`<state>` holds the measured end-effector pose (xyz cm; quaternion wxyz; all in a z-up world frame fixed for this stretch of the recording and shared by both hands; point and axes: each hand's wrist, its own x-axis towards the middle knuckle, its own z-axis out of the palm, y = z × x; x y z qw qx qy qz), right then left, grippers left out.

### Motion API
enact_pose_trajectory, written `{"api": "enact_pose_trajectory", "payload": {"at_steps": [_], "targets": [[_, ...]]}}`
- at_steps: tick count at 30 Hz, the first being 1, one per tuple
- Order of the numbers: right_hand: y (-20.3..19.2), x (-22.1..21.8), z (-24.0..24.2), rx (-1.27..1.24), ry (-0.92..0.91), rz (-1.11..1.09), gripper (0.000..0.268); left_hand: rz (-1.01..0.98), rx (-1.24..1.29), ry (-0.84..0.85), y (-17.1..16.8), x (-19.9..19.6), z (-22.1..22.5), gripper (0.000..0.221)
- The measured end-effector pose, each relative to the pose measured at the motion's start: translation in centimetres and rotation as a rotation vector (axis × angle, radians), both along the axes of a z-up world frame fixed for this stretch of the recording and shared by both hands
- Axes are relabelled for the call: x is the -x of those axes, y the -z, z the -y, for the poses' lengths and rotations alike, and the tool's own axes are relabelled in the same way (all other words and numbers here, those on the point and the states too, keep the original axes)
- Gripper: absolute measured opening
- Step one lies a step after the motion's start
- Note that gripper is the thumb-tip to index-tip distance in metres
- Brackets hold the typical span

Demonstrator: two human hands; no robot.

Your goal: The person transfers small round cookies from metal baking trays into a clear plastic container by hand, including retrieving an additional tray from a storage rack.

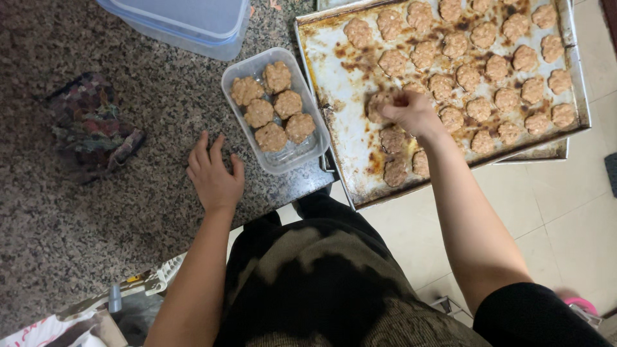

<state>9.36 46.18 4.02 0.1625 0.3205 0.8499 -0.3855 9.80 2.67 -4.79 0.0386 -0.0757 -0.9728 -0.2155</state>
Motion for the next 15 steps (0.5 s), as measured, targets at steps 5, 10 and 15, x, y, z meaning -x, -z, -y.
{"api": "enact_pose_trajectory", "payload": {"at_steps": [5,10,15], "targets": [[0.4,-0.8,2.1,-0.425,-0.214,-0.045,0.063,-0.021,-0.034,0.001,0.0,0.1,0.0,0.047],[-2.7,-1.5,5.4,-0.550,-0.298,-0.387,0.050,0.002,-0.038,-0.003,0.1,0.1,0.2,0.045],[-7.9,-0.4,10.4,-0.153,-0.569,-0.617,0.040,0.064,-0.038,-0.014,0.2,0.0,0.2,0.045]]}}
